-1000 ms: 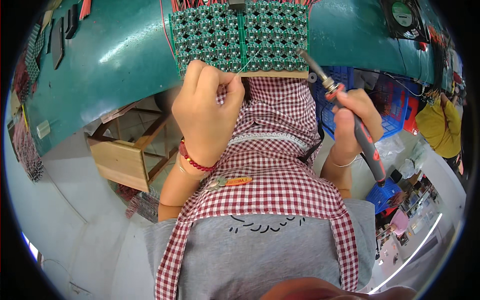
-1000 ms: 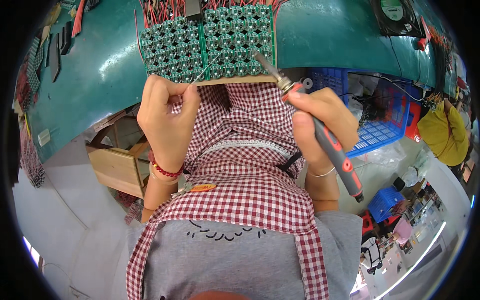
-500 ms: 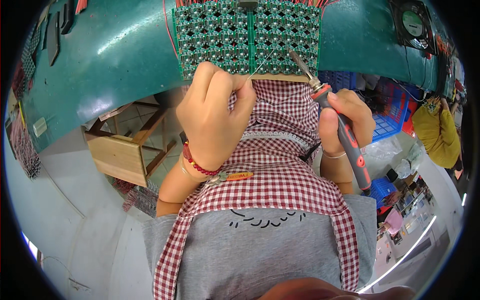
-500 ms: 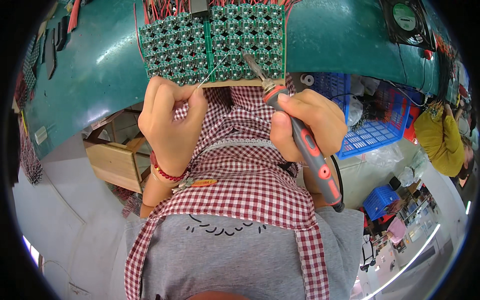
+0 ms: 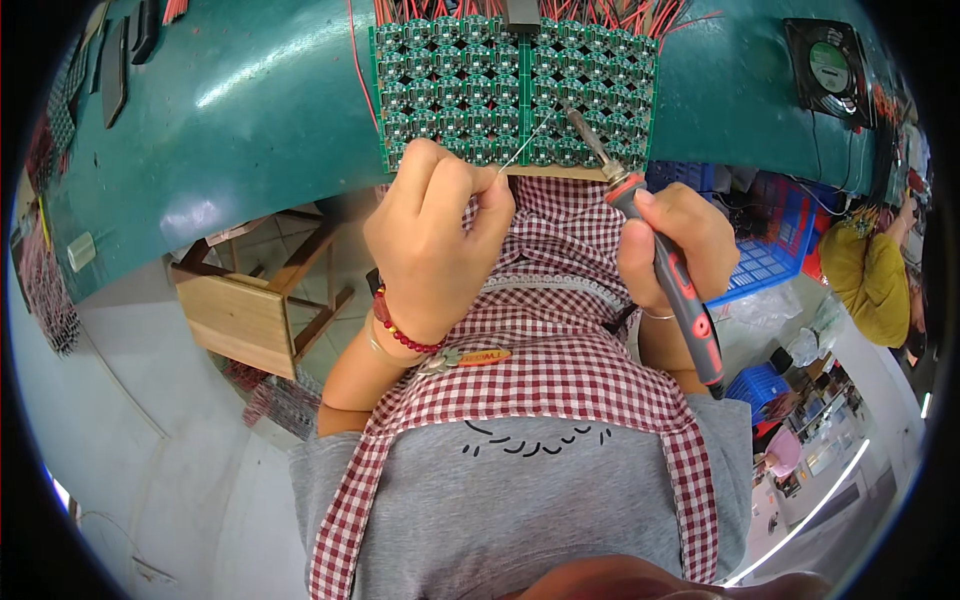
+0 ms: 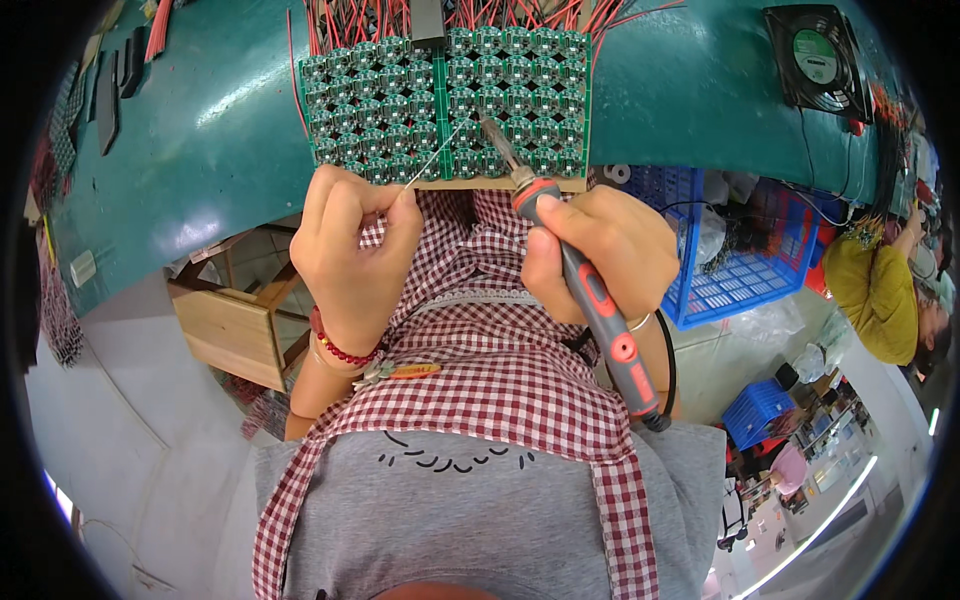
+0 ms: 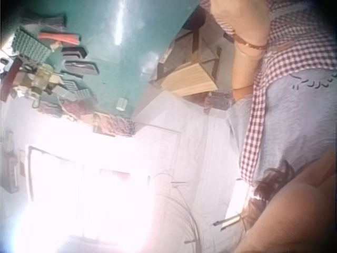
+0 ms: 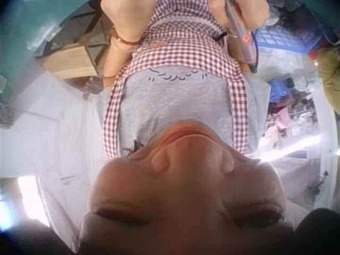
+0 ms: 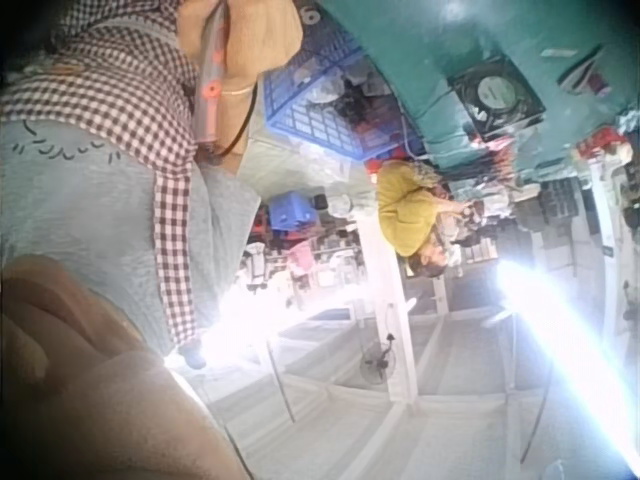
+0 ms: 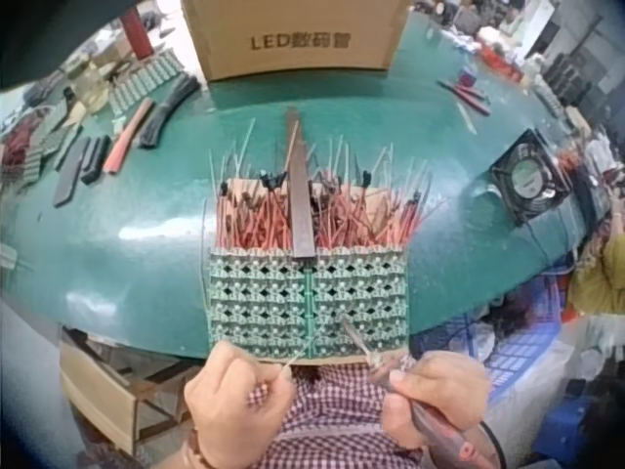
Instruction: The person solders wires onto a circuit board using a soldering iron.
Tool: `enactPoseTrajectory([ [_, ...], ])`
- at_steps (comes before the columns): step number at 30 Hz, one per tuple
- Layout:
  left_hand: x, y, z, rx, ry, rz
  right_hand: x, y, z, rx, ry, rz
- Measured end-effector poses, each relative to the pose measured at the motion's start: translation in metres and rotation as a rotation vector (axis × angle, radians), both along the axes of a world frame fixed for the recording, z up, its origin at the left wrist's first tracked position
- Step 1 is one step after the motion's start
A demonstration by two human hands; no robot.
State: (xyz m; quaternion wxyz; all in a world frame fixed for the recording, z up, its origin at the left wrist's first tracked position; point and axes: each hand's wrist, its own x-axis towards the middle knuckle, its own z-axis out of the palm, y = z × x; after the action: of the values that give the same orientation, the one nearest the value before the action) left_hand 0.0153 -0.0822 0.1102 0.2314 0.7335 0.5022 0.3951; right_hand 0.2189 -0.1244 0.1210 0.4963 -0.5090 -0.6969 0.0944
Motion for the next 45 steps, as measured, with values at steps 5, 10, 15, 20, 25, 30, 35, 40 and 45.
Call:
enactPoseTrajectory([
  [5, 0.002, -0.004, 0.000, 0.019, -0.002, 0.015, 0.005, -0.004, 0.005, 0.039, -0.099, 0.080],
  [10, 0.002, -0.003, 0.000, 0.017, 0.000, -0.006, 0.009, -0.005, 0.005, 0.008, -0.133, 0.102],
  [15, 0.004, -0.003, -0.002, 0.020, -0.007, 0.002, 0.006, -0.004, 0.004, -0.001, -0.140, 0.075],
  [20, 0.004, -0.001, -0.006, 0.012, -0.005, -0.004, 0.006, -0.001, 0.006, -0.007, -0.165, 0.083],
  [25, 0.004, -0.001, -0.004, 0.003, -0.009, -0.016, 0.003, -0.002, 0.012, -0.048, -0.158, 0.073],
  [30, 0.005, -0.004, -0.005, -0.010, -0.007, -0.020, -0.002, -0.005, 0.017, -0.105, -0.190, 0.056],
  [35, 0.006, -0.003, -0.005, 0.016, -0.019, -0.011, -0.002, -0.007, 0.023, -0.095, -0.176, 0.049],
  [40, 0.004, -0.006, 0.000, 0.008, -0.013, -0.005, 0.002, -0.012, 0.026, -0.083, -0.161, 0.055],
  [45, 0.007, -0.004, -0.004, 0.006, -0.020, -0.007, 0.003, -0.006, 0.019, -0.070, -0.185, 0.067],
])
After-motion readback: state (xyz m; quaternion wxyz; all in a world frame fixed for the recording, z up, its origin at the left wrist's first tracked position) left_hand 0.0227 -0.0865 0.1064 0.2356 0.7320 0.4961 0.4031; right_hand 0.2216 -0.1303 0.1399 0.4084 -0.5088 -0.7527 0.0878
